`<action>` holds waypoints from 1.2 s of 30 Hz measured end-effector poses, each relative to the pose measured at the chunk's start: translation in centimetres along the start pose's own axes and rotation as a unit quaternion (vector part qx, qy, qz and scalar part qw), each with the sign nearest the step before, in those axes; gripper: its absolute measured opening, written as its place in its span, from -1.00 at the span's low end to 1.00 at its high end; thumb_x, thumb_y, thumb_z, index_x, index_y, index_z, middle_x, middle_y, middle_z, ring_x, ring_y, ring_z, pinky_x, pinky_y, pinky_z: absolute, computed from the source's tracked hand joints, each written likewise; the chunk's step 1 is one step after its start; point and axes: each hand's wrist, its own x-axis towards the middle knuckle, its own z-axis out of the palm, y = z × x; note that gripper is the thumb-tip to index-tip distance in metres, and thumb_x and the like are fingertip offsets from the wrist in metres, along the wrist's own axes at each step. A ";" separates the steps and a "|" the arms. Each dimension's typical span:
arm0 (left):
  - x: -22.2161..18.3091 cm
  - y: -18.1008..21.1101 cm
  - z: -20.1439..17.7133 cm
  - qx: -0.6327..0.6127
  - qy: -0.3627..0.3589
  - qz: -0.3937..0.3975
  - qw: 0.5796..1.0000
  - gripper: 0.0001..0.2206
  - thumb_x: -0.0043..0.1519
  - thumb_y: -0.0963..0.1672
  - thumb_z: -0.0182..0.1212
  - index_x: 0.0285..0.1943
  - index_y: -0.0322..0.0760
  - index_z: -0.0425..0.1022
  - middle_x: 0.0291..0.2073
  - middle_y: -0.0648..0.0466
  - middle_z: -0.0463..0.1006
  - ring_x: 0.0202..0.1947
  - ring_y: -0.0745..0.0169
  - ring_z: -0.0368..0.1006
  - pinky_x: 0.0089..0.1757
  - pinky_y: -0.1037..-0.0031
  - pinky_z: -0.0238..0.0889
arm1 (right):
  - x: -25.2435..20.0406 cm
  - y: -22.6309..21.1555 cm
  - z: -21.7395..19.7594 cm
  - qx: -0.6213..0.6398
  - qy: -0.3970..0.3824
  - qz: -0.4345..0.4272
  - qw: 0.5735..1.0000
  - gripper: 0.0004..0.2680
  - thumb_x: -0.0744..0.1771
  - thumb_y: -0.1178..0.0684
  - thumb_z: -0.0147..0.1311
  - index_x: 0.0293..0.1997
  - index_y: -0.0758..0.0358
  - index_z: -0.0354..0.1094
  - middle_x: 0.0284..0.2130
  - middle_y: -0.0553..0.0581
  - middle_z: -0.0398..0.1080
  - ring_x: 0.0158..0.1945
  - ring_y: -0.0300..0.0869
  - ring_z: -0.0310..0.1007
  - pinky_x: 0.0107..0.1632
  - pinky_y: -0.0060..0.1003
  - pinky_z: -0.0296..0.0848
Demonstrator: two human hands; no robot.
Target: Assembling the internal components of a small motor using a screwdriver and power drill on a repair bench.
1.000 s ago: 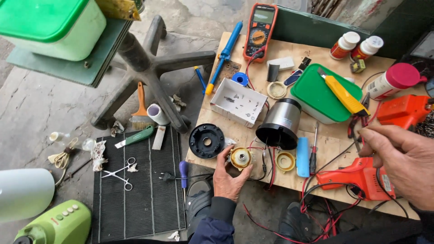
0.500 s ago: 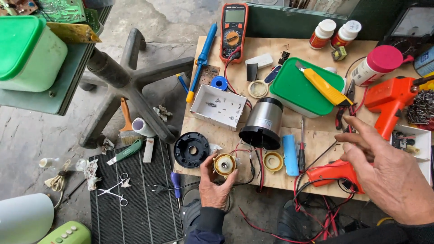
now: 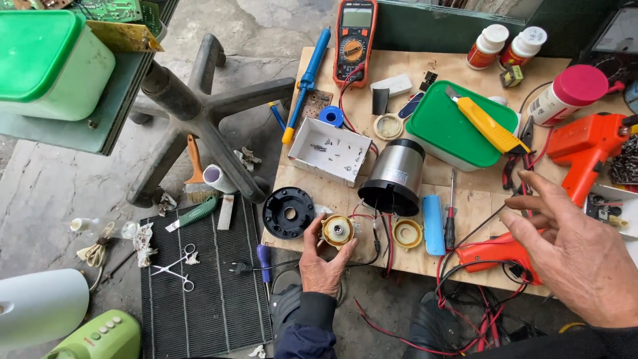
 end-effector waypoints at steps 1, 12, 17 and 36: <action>0.0 0.1 0.1 -0.002 0.000 0.002 1.000 -0.27 0.09 -0.06 0.65 0.49 -0.09 0.43 0.30 0.04 0.63 0.27 0.25 0.57 0.27 0.46 0.48 | -0.2 0.3 0.0 0.000 0.002 0.000 1.000 -0.46 0.41 -0.08 0.13 0.68 -0.02 0.19 0.14 -0.08 0.63 -0.10 -0.09 0.59 0.15 -0.16 0.46; -0.1 0.5 0.3 0.000 0.006 -0.029 1.000 -0.25 0.07 -0.06 0.65 0.50 -0.02 0.43 0.33 0.03 0.61 0.31 0.22 0.55 0.29 0.45 0.45 | -2.2 -0.6 -1.0 0.087 0.040 0.034 0.995 -0.74 0.46 0.01 0.04 0.32 0.07 0.50 -0.09 0.01 0.75 -0.14 -0.18 0.74 0.07 -0.28 0.46; -0.2 0.4 0.5 0.009 0.015 -0.032 0.999 -0.26 0.04 -0.04 0.66 0.47 -0.01 0.46 0.30 0.05 0.64 0.28 0.22 0.57 0.27 0.45 0.42 | 0.5 1.3 2.4 0.035 0.005 0.054 0.998 -0.69 0.43 -0.05 -0.02 0.34 0.04 0.48 -0.18 0.01 0.77 -0.10 -0.09 0.70 0.13 -0.16 0.48; 0.2 1.5 0.5 -0.015 0.018 -0.109 0.994 -0.25 0.02 -0.10 0.68 0.46 -0.03 0.46 0.35 0.03 0.62 0.32 0.23 0.57 0.29 0.46 0.46 | 3.1 5.4 14.8 -0.184 -0.065 -0.130 0.972 -0.66 0.53 -0.26 -0.10 -0.40 -0.06 0.27 -0.61 0.01 0.17 -0.56 -0.07 0.12 -0.41 -0.04 0.17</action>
